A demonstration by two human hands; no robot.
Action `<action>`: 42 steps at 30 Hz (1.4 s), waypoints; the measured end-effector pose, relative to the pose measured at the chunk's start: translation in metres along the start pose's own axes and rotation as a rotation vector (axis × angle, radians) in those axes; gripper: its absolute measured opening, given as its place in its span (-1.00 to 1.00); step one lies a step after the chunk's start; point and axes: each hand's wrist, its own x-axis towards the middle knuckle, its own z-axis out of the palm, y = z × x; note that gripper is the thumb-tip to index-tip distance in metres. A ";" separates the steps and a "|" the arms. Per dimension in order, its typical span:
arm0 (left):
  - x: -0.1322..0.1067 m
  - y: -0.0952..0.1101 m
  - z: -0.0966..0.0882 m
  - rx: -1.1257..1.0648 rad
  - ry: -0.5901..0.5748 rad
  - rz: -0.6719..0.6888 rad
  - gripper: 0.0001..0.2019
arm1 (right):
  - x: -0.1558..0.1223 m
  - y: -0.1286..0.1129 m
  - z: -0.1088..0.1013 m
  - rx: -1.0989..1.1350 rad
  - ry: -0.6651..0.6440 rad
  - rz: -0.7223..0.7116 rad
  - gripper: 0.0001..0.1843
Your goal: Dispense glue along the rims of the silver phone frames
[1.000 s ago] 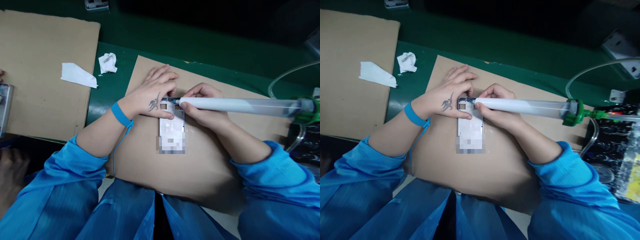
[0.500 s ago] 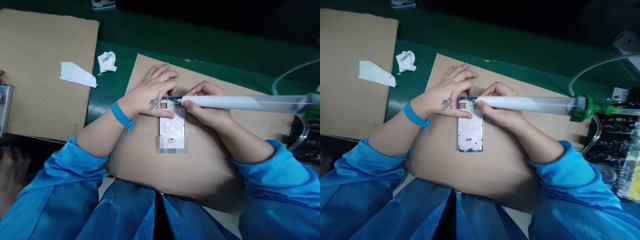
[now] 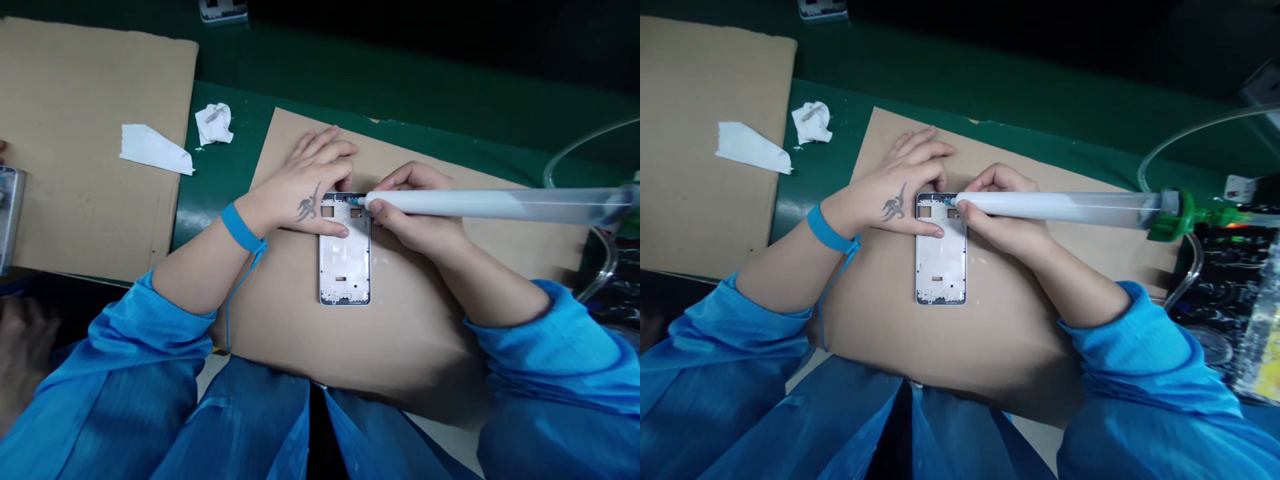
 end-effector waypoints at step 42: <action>-0.001 -0.003 0.001 0.031 -0.011 0.026 -0.28 | -0.001 -0.004 0.003 -0.050 -0.002 -0.009 -0.58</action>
